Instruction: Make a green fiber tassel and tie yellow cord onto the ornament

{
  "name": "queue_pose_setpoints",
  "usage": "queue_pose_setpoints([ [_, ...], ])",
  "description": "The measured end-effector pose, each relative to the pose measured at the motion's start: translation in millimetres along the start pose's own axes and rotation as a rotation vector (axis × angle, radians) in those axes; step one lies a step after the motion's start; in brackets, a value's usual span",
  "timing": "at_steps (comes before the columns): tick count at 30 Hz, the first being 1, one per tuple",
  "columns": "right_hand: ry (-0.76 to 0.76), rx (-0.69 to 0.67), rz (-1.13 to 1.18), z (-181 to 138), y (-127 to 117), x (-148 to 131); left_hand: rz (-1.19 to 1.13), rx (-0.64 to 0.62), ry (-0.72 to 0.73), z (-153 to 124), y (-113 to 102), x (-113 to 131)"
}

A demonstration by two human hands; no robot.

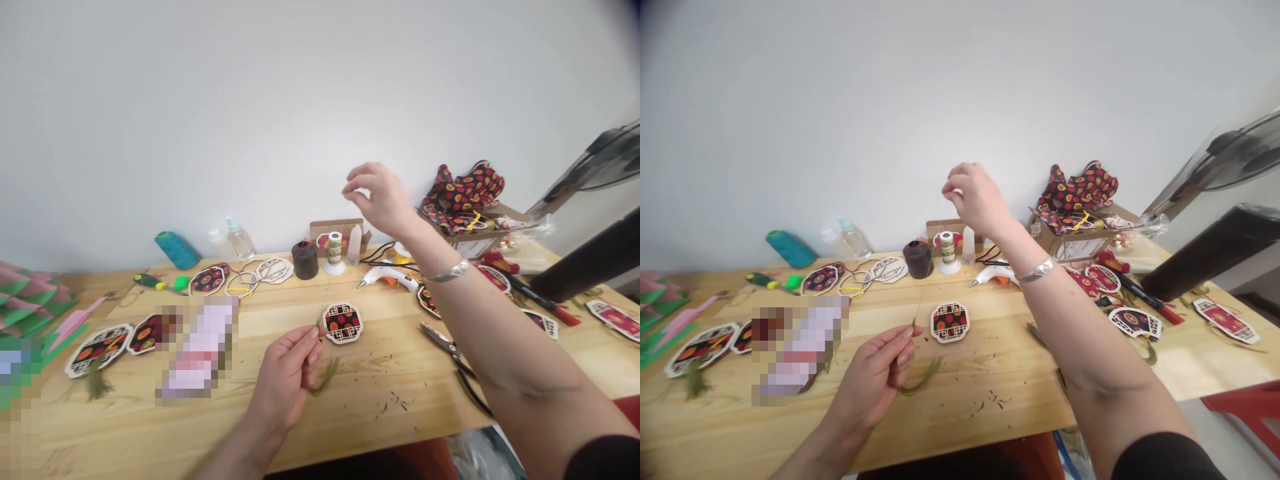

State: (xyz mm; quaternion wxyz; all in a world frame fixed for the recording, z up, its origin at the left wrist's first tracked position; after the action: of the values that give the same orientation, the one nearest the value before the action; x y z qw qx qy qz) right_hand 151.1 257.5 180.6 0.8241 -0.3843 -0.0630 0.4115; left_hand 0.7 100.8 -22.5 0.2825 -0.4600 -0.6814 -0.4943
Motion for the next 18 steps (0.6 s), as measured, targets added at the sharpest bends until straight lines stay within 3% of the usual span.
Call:
queue_pose_setpoints([
  [2,0.053,0.025,0.022,-13.2,-20.8,-14.1,0.002,0.000,-0.017,-3.2,-0.6,-2.4],
  [4,0.093,-0.044,0.044,-38.1,-26.3,-28.0,-0.004,-0.009,-0.038,-7.0,-0.8,-5.8],
  [6,0.087,-0.281,0.053,-74.8,-9.7,-38.8,-0.009,-0.026,-0.063,-10.8,-0.7,-10.8],
  [8,0.003,-0.619,0.039,-124.0,19.0,-47.9,-0.014,-0.044,-0.093,-14.2,-0.5,-17.7],
  [10,0.067,-0.793,-0.102,-168.8,34.3,-39.2,-0.021,-0.066,-0.122,-16.8,0.8,-25.7],
  [12,0.219,-0.794,-0.243,-197.0,34.0,-27.2,-0.020,-0.085,-0.148,-18.6,3.2,-33.2],
  [14,0.357,-0.703,-0.200,-210.7,28.1,-27.4,0.001,-0.098,-0.166,-19.8,6.8,-38.5],
  [18,0.429,-0.453,0.298,-212.7,29.7,-56.1,0.083,-0.101,-0.185,-22.7,14.2,-42.5],
])
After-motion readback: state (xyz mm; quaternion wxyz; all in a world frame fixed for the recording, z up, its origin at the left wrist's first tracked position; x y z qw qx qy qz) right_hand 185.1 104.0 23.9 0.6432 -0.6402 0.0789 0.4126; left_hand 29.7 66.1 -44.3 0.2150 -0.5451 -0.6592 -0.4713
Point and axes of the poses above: each hand's wrist, its own z-axis towards the middle knuckle, its own y-axis out of the palm, x = y × z, the point moved 8 cm from there along z, towards the middle knuckle, and after that the axes turned 6 degrees about -x, right-handed, at the moved point
